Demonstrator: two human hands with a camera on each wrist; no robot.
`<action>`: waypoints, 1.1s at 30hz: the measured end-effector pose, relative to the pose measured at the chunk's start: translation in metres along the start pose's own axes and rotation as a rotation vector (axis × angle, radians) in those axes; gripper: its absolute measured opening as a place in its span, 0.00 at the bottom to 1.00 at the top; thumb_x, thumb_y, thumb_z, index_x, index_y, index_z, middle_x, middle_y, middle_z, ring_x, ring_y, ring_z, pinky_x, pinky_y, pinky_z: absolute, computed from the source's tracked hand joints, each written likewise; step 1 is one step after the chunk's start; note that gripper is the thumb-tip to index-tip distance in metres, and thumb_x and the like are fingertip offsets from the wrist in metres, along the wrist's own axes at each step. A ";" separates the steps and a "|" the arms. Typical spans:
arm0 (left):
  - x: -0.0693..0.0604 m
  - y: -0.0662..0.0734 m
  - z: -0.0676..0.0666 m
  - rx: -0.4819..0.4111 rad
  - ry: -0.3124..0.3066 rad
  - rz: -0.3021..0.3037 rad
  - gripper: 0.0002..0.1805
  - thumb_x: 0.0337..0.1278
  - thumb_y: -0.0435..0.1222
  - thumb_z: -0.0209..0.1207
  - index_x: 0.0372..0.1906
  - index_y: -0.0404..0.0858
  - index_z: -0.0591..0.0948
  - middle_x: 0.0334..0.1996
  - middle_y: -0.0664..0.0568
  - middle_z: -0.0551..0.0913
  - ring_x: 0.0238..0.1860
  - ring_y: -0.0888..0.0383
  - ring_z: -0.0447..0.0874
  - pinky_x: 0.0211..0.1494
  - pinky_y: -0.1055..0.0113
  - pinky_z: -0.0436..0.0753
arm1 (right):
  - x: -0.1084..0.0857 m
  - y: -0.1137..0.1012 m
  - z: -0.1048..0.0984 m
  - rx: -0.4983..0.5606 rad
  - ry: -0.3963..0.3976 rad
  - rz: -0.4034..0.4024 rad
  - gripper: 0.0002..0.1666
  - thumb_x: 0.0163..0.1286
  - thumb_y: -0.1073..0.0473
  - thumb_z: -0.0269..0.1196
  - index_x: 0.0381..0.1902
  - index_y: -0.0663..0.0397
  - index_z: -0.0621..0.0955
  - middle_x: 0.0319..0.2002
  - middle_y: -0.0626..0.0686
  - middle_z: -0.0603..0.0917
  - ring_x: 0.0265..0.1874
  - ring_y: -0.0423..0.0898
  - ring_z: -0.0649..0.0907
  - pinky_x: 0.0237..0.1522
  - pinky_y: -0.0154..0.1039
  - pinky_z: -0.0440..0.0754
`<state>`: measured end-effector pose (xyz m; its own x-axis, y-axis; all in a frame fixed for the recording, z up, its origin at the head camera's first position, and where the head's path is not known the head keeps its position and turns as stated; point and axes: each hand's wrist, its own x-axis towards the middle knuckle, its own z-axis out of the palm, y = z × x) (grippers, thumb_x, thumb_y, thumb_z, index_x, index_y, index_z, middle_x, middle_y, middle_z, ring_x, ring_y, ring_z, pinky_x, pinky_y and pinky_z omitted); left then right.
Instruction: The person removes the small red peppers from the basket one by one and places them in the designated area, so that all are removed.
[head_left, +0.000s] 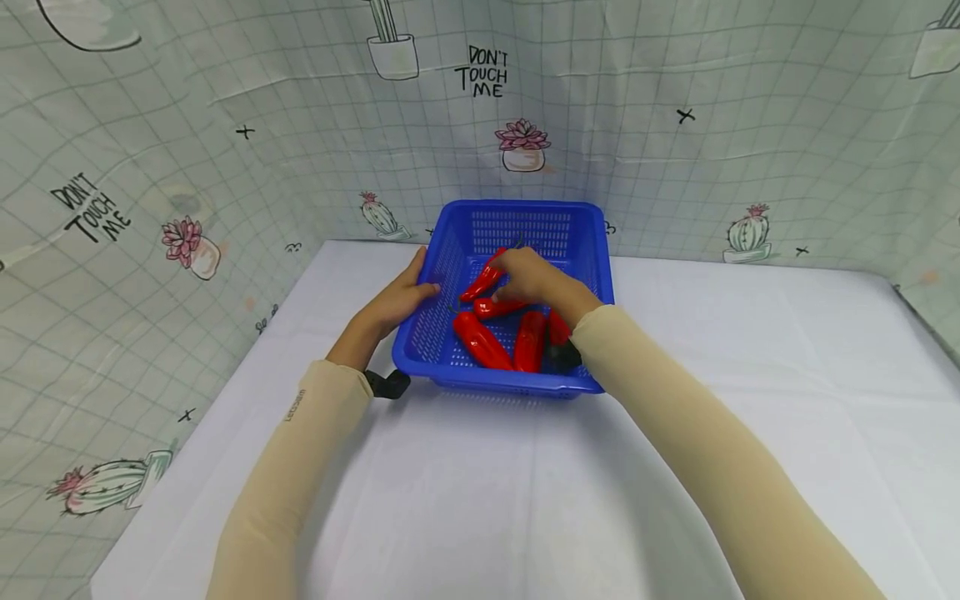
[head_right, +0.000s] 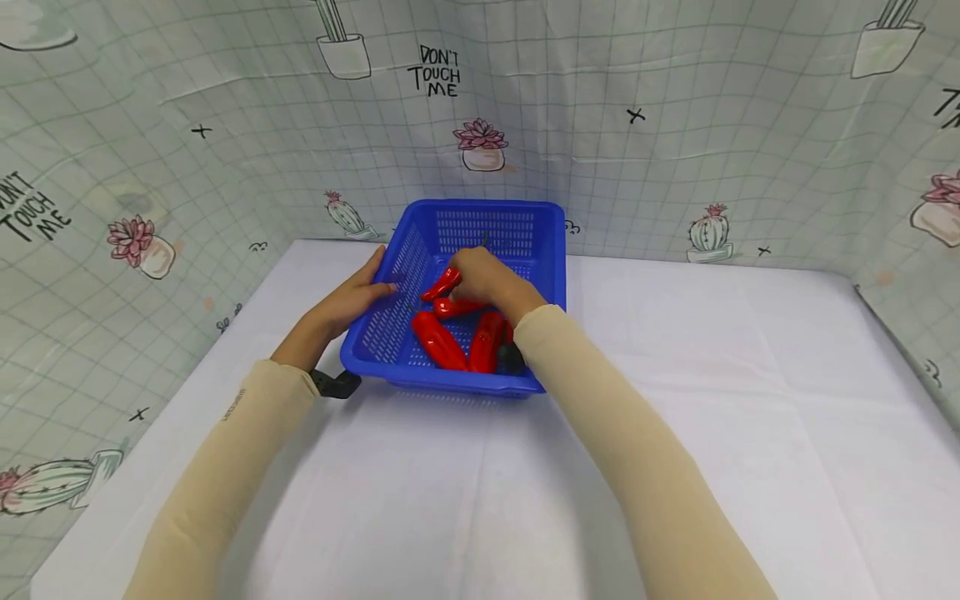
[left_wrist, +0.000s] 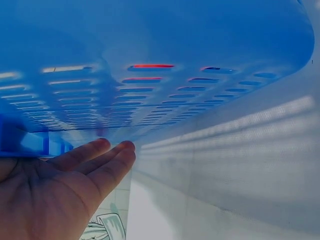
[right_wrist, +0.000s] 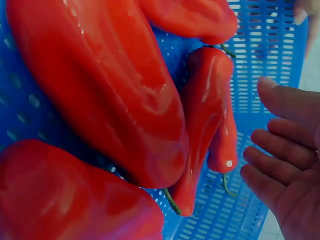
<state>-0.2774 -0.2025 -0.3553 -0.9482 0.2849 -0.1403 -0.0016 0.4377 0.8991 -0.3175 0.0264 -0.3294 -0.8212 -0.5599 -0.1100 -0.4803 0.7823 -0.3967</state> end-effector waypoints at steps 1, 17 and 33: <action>0.000 0.000 0.000 0.000 0.000 0.003 0.43 0.69 0.33 0.43 0.78 0.44 0.31 0.80 0.44 0.37 0.79 0.43 0.41 0.77 0.45 0.47 | 0.001 -0.001 0.002 -0.012 -0.011 -0.013 0.31 0.63 0.62 0.67 0.63 0.65 0.76 0.60 0.62 0.80 0.63 0.58 0.75 0.68 0.49 0.68; -0.003 0.000 -0.001 -0.020 -0.016 0.022 0.43 0.70 0.32 0.42 0.78 0.47 0.31 0.79 0.43 0.39 0.78 0.40 0.44 0.75 0.41 0.51 | 0.005 -0.008 0.019 -0.104 -0.150 0.023 0.19 0.60 0.64 0.70 0.51 0.58 0.84 0.41 0.54 0.83 0.37 0.49 0.78 0.50 0.41 0.80; -0.024 0.030 0.003 0.000 -0.027 -0.001 0.42 0.69 0.31 0.42 0.78 0.39 0.32 0.79 0.39 0.38 0.78 0.39 0.43 0.75 0.43 0.50 | 0.010 -0.002 0.023 -0.198 -0.153 0.012 0.08 0.61 0.64 0.69 0.39 0.56 0.86 0.33 0.53 0.80 0.35 0.49 0.77 0.44 0.40 0.78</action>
<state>-0.2540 -0.1935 -0.3264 -0.9394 0.3073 -0.1521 -0.0023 0.4379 0.8990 -0.3174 0.0133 -0.3505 -0.7780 -0.5736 -0.2562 -0.5344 0.8187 -0.2101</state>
